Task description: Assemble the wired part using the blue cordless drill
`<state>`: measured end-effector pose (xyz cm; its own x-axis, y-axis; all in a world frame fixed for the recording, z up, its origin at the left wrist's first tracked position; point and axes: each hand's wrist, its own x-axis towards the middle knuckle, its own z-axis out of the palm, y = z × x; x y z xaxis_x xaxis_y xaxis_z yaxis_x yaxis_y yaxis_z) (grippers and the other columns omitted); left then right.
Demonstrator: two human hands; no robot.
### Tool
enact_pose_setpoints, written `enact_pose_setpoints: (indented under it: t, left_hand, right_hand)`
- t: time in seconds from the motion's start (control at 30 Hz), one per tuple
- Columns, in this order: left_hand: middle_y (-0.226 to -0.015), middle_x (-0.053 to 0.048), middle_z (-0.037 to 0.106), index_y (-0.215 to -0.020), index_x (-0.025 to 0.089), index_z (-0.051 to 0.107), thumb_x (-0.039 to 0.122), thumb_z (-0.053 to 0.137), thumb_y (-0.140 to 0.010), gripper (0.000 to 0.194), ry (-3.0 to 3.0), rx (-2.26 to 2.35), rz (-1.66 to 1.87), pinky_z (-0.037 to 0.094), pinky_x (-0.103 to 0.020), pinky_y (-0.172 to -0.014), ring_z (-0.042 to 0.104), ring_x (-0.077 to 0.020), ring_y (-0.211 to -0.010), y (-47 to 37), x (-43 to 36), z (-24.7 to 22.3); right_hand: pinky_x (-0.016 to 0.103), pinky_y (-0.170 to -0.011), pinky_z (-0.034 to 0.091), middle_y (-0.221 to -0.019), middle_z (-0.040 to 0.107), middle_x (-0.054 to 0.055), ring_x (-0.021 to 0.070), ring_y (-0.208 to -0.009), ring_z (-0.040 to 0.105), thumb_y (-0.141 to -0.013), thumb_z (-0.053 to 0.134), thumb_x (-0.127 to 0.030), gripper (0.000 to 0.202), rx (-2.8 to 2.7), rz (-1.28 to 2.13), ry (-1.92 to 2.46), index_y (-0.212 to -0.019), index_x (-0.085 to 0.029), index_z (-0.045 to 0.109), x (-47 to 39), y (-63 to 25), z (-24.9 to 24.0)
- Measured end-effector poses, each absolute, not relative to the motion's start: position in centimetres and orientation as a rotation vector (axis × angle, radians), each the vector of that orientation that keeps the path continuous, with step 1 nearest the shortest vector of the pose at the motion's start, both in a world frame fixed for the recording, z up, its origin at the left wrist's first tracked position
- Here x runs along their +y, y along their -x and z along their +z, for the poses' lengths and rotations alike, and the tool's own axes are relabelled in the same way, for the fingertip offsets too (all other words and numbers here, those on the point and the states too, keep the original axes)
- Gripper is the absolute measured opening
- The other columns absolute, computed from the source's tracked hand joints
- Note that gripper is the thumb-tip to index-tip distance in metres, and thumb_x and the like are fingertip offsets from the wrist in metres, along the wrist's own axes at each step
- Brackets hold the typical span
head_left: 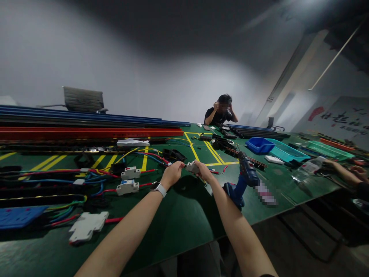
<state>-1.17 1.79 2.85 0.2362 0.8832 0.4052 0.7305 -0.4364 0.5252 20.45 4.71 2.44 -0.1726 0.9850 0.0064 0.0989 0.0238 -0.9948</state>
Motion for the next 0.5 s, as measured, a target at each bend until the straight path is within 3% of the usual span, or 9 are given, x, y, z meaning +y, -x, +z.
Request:
enact_pose_setpoints:
  t: [0.2, 0.5]
  left_hand:
    - [-0.114, -0.004, 0.072, -0.111, 0.025, 0.069, 0.025, 0.042, -0.102, 0.028, -2.313, 1.489, 0.964, 0.049, -0.025, -0.082, 0.067, -0.0175, -0.102, 1.2, 1.7, 2.9]
    - [-0.111, -0.004, 0.073, -0.108, 0.025, 0.069, 0.028, 0.042, -0.102, 0.028, -2.382, 1.504, 0.912, 0.047, -0.025, -0.08, 0.067, -0.0174, -0.099, 1.4, 1.8, 2.8]
  right_hand:
    - [0.024, -0.044, 0.032, -0.068, 0.065, 0.003, 0.0139, -0.053, 0.052, -0.085, 0.058, -0.067, 0.051, -1.377, 1.312, 1.101, -0.087, -0.017, 0.068, 4.9, -20.6, 1.0]
    - [0.027, -0.058, 0.041, -0.085, 0.07, 0.004, 0.0181, -0.069, 0.059, -0.082, 0.066, -0.057, 0.04, -1.317, 1.288, 0.997, -0.094, -0.019, 0.071, 4.2, -20.8, 1.0]
